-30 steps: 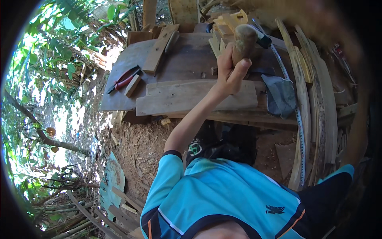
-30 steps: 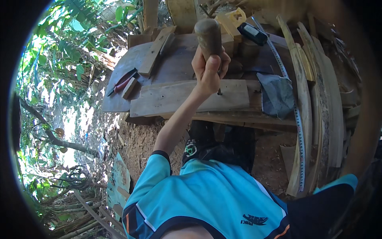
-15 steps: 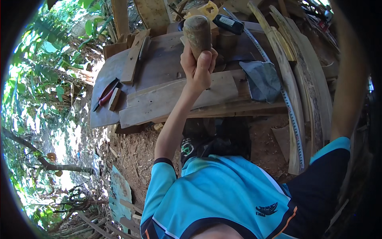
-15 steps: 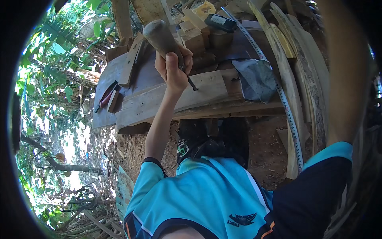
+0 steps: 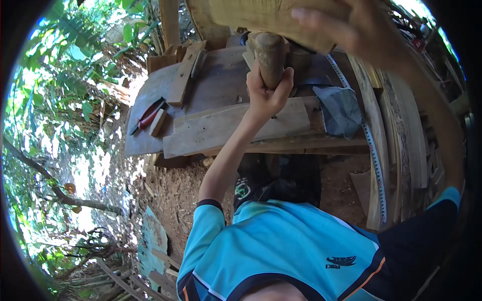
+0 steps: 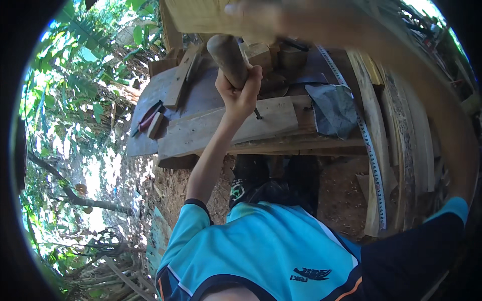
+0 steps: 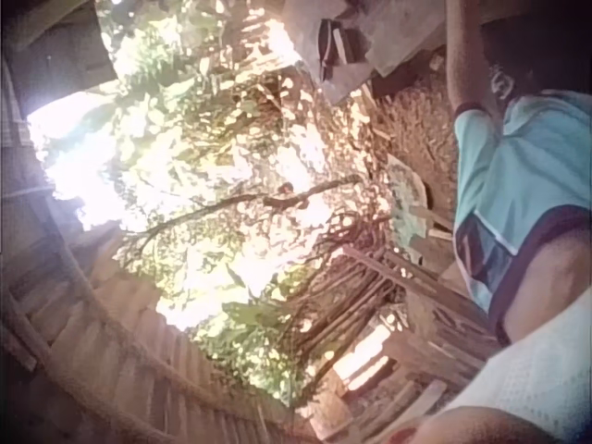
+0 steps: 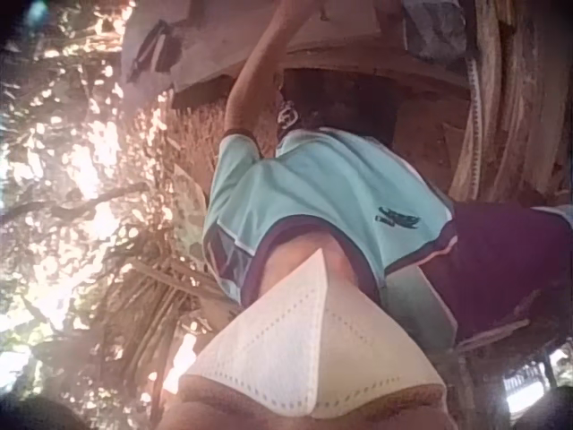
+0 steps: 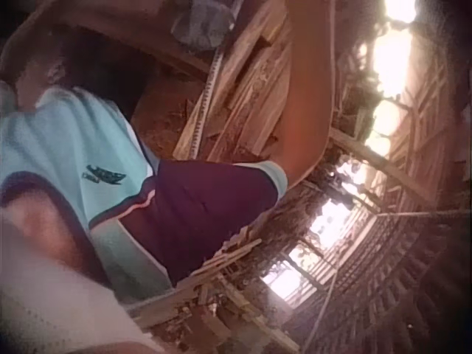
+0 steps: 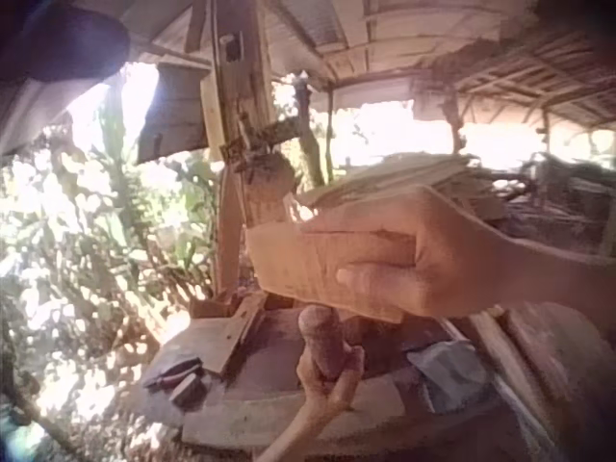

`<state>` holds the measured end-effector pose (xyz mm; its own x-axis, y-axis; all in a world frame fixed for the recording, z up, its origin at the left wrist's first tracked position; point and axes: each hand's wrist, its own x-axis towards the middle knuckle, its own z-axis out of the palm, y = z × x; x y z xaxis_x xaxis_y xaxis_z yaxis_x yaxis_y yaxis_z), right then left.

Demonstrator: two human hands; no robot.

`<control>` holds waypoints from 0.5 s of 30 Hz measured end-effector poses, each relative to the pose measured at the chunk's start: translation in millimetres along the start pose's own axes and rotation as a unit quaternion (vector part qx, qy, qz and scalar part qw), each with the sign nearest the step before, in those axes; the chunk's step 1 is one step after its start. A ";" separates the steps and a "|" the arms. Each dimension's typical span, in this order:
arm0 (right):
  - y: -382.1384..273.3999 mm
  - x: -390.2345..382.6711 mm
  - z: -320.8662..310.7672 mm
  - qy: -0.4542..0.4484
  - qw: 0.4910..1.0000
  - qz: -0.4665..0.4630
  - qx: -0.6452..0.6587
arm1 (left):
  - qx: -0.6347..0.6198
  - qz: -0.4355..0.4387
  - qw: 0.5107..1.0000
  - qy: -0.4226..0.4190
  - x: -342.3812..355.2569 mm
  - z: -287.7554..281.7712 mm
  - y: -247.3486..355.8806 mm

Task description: The person measures a small wooden block with a tape measure and marks it with a pencil. They then use a chisel and a wooden mallet to carve and shape the block on a workbench. The person also uses a sanding disc to smooth the surface of the wood.

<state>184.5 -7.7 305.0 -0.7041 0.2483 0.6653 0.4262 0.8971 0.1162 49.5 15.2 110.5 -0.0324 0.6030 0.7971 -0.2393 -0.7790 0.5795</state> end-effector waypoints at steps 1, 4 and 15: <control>2.7 4.7 2.3 -0.033 0.999 -0.007 0.021 | 0.011 -0.009 1.000 0.010 -1.8 -2.8 0.9; 5.2 9.9 19.2 -0.049 0.997 -0.021 0.058 | 0.047 -0.010 0.998 0.028 0.3 -17.2 -3.8; -1.0 -4.8 11.4 -0.062 0.997 -0.010 0.053 | -0.026 -0.075 0.996 0.027 -7.5 -8.5 -2.3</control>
<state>181.0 -5.6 293.3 -0.7802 0.2667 0.5658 0.3527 0.9346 0.0460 42.1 14.0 101.8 -0.0442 0.7215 0.6910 -0.2959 -0.6701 0.6807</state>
